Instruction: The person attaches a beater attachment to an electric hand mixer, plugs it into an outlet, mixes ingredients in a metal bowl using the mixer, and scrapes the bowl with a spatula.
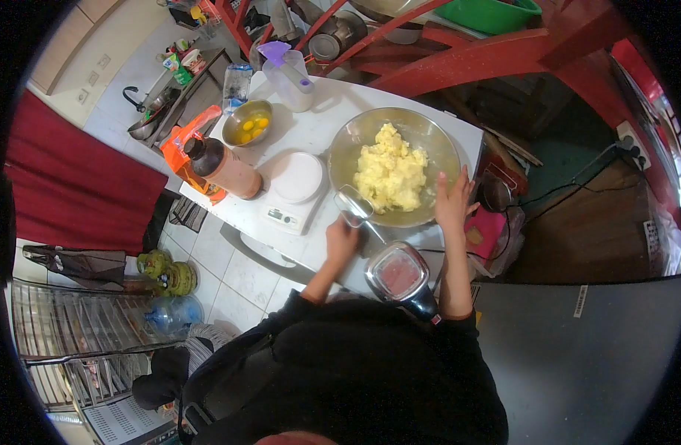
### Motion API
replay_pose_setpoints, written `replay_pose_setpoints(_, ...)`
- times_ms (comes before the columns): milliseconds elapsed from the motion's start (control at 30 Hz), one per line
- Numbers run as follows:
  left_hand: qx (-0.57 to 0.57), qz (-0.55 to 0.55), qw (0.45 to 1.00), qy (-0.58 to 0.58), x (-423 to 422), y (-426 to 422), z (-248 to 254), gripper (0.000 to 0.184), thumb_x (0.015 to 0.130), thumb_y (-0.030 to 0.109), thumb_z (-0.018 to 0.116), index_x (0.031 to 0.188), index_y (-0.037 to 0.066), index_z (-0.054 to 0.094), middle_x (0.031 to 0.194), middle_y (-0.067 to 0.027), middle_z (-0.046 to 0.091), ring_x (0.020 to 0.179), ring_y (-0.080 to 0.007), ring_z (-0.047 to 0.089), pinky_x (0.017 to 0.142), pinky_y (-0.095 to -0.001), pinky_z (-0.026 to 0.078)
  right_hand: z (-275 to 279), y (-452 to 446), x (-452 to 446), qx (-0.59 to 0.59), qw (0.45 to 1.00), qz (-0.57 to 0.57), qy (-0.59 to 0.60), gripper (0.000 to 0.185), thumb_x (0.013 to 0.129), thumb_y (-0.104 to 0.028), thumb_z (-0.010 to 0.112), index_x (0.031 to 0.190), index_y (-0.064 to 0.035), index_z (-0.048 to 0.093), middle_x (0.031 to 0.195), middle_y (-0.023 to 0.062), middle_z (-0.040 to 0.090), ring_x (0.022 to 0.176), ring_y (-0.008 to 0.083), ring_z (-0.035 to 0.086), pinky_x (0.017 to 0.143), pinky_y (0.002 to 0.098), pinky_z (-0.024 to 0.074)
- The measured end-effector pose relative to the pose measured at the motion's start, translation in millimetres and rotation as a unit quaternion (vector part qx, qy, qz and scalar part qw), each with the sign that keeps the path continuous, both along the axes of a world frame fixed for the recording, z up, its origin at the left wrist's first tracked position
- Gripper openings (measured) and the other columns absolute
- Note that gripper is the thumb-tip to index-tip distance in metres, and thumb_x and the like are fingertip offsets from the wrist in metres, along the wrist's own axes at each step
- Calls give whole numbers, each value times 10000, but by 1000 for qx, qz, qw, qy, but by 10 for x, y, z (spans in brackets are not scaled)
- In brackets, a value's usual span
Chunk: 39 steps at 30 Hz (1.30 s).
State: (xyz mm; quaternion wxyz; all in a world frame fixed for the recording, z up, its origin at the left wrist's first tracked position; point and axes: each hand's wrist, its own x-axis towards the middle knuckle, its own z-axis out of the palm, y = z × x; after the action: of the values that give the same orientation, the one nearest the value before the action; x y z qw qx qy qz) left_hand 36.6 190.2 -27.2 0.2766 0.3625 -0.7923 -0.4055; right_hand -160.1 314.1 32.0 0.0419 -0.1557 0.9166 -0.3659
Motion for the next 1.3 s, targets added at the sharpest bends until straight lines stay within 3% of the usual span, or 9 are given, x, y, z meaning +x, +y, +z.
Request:
replay_pose_setpoints(167,-4,-3,1000,-5,4,-6,-15,169,787,159,531,792,0,477,562,-197,515,526,-366,515,491,-407,402,24,-1,7,-13,1000,0,-9,708,843,-526,348,1349,-77,139,1361,216,208,1285,362,118,967,605,18)
replay_pose_setpoints(233,-12,-167,985,-25,171,-300,-243,255,783,210,562,938,10,528,605,-180,565,539,-307,569,510,-363,445,25,16,48,-17,1000,2,-20,709,841,-527,350,1348,-77,140,1351,231,216,1280,370,130,969,602,41)
replay_pose_setpoints(267,244,-247,915,-208,367,-439,517,441,756,273,616,1107,29,508,670,-155,610,560,-227,611,549,-310,482,26,16,41,-19,1000,1,-23,710,841,-527,352,1347,-77,141,1346,238,221,1277,375,136,968,602,52)
replay_pose_setpoints(333,316,-281,879,-222,677,-882,1144,564,723,274,660,1187,22,462,705,-128,622,515,-164,594,528,-265,491,53,7,9,-20,1000,-2,-22,711,840,-525,357,1346,-75,141,1334,250,234,1267,380,160,969,595,75)
replay_pose_setpoints(500,-15,17,997,-73,480,-1688,1616,639,807,175,502,1333,15,176,582,-87,599,465,-165,558,448,-265,440,-38,19,-8,-62,998,19,13,707,841,-514,367,1343,-66,150,1280,260,324,1205,389,289,965,552,161)
replay_pose_setpoints(667,78,93,982,-144,-254,-2621,905,731,790,140,482,1331,-32,22,807,-208,611,600,-259,591,569,-319,466,40,15,24,-62,998,17,7,692,845,-491,382,1336,-51,171,1203,248,425,1117,397,393,944,512,225)
replay_pose_setpoints(800,-59,166,965,-195,-330,-2853,398,750,775,112,467,1323,-46,-20,848,-252,588,784,-347,581,692,-382,456,28,38,44,-55,998,16,13,679,848,-469,398,1336,-54,174,1205,243,427,1105,400,400,942,506,230)
replay_pose_setpoints(1133,-157,138,976,-70,-65,-1654,2286,772,732,91,475,1318,-59,-4,790,-246,583,734,-367,572,674,-410,440,29,13,50,-68,997,10,27,669,846,-451,419,1335,-58,185,1186,262,434,1095,409,404,937,474,261)
replay_pose_setpoints(1300,-195,122,970,-82,-370,-2497,1857,797,707,85,495,1330,-32,12,711,-220,586,650,-339,577,618,-379,447,39,13,57,-78,996,7,36,661,845,-445,424,1323,-45,208,1148,270,464,1059,410,443,915,456,302)
